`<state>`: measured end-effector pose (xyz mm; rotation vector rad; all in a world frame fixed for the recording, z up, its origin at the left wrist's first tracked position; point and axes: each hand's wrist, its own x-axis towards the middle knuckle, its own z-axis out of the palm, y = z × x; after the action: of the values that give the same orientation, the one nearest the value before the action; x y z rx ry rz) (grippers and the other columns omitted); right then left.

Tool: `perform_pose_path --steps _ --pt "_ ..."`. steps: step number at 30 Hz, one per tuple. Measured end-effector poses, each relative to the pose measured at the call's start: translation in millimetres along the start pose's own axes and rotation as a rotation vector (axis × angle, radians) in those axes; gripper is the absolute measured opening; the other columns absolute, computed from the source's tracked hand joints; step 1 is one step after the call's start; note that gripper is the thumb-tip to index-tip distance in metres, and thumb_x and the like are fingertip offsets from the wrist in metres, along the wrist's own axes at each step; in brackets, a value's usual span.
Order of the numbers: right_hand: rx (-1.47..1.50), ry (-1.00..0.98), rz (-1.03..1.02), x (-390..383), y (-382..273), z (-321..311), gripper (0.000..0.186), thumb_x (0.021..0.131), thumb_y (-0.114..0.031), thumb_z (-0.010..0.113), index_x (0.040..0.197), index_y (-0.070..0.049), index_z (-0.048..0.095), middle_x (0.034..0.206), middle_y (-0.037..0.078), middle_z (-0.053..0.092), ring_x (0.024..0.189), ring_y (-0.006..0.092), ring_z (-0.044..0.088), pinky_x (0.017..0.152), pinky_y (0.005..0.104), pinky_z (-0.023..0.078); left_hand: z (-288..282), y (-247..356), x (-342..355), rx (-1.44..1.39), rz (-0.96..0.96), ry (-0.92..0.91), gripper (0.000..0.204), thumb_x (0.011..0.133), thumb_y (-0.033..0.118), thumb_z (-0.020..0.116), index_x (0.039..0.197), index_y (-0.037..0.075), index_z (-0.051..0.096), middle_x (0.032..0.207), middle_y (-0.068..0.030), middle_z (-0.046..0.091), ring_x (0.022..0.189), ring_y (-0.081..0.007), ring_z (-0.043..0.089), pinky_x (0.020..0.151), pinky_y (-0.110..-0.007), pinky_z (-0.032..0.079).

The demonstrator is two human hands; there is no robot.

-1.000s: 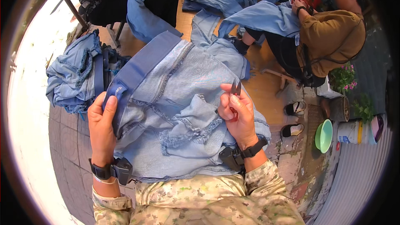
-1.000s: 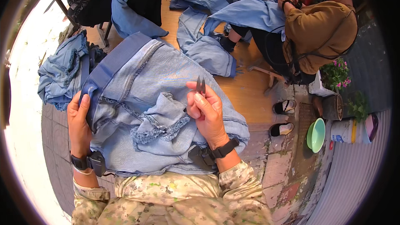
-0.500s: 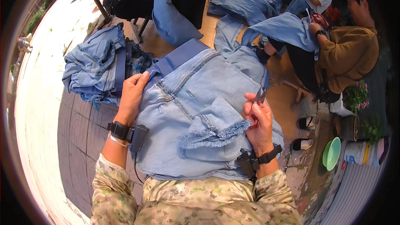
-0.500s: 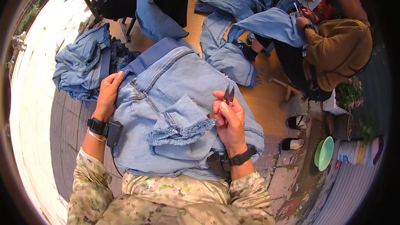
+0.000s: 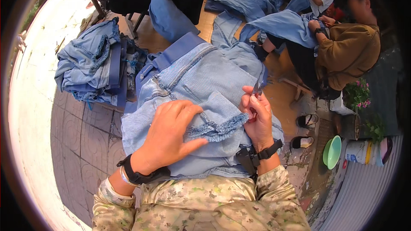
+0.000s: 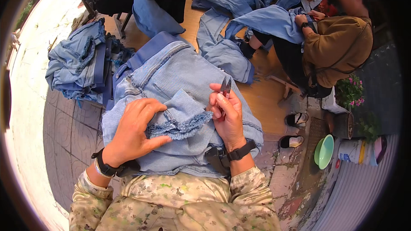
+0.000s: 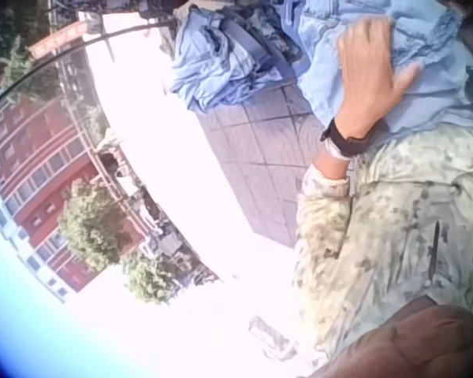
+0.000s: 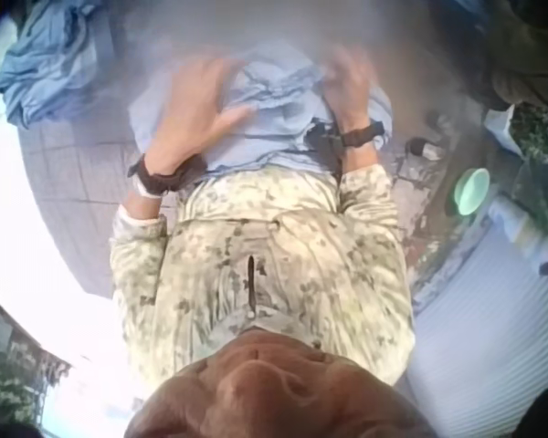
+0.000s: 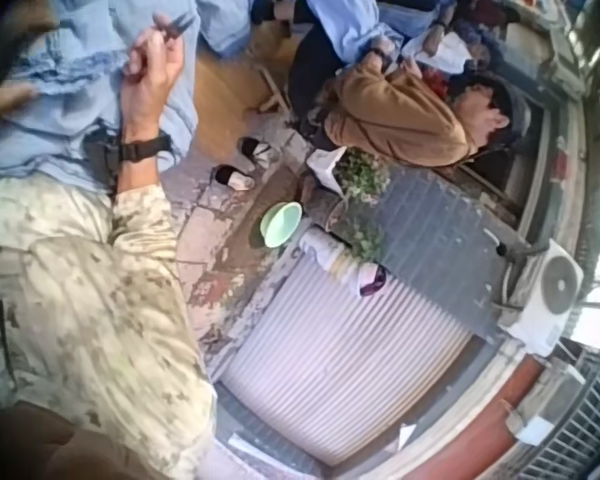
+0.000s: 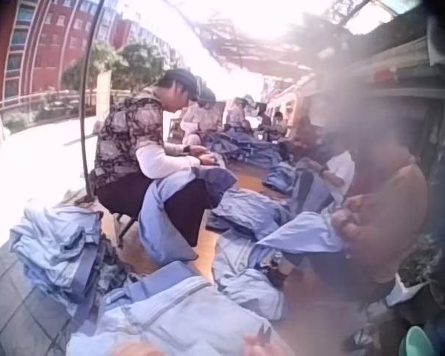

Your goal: Trim and repair frayed denim fabric on a pair of blue jeans using hand tools.

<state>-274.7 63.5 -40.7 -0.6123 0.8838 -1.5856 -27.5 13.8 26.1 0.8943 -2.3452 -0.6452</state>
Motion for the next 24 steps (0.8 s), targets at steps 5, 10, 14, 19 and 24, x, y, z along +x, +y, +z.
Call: perform_pose_path --steps 5,10,14,19,24 --pt "-0.040 -0.024 -0.090 -12.8 -22.4 3.0 0.030 0.093 -0.013 0.055 0.119 0.002 0.056 0.080 0.003 0.055 0.056 0.0038 0.037 0.050 0.0183 0.029 -10.7 -35.2 -10.4 -0.534 -0.334 0.154 0.017 0.088 0.012 0.064 0.100 0.000 0.062 0.085 -0.0039 0.063 0.069 -0.0155 0.056 0.066 -0.024 0.043" --pt "-0.210 0.055 -0.169 -29.7 -50.6 2.3 0.029 0.092 -0.012 0.056 0.117 0.001 0.057 0.077 0.001 0.053 0.056 0.0026 0.037 0.049 0.0178 0.028 -26.1 -69.4 -14.9 -1.132 -0.534 0.360 0.022 0.095 0.012 0.054 0.111 -0.001 0.063 0.098 -0.0043 0.068 0.083 -0.0083 0.063 0.074 -0.022 0.050" --pt "-0.545 0.098 -0.214 -37.8 -54.5 13.3 0.040 0.086 -0.011 0.067 0.122 0.000 0.055 0.094 0.004 0.061 0.058 0.0013 0.037 0.052 0.0164 0.030 -20.8 -64.9 -10.9 -1.339 -0.606 0.358 0.028 0.095 0.014 0.055 0.117 -0.001 0.059 0.105 -0.0072 0.067 0.091 -0.0134 0.065 0.080 -0.028 0.052" --pt "-0.962 -0.174 -0.455 -33.0 -55.1 82.7 0.071 0.069 -0.012 0.082 0.130 0.000 0.049 0.113 0.003 0.062 0.063 0.0010 0.044 0.056 0.0171 0.035 -37.1 -17.8 4.6 -1.375 -0.422 0.229 0.026 0.097 0.016 0.052 0.113 -0.003 0.061 0.107 -0.0067 0.067 0.093 -0.0129 0.064 0.084 -0.027 0.049" --pt "-0.640 -0.012 -0.444 -29.1 -54.5 46.3 0.026 0.081 -0.010 0.073 0.103 -0.003 0.061 0.086 -0.004 0.060 0.068 0.0007 0.048 0.058 0.0164 0.037 -70.0 -17.8 1.6 -1.031 -0.282 0.198 0.028 0.099 0.023 0.050 0.108 0.001 0.063 0.101 -0.0054 0.067 0.093 -0.0110 0.062 0.084 -0.026 0.047"
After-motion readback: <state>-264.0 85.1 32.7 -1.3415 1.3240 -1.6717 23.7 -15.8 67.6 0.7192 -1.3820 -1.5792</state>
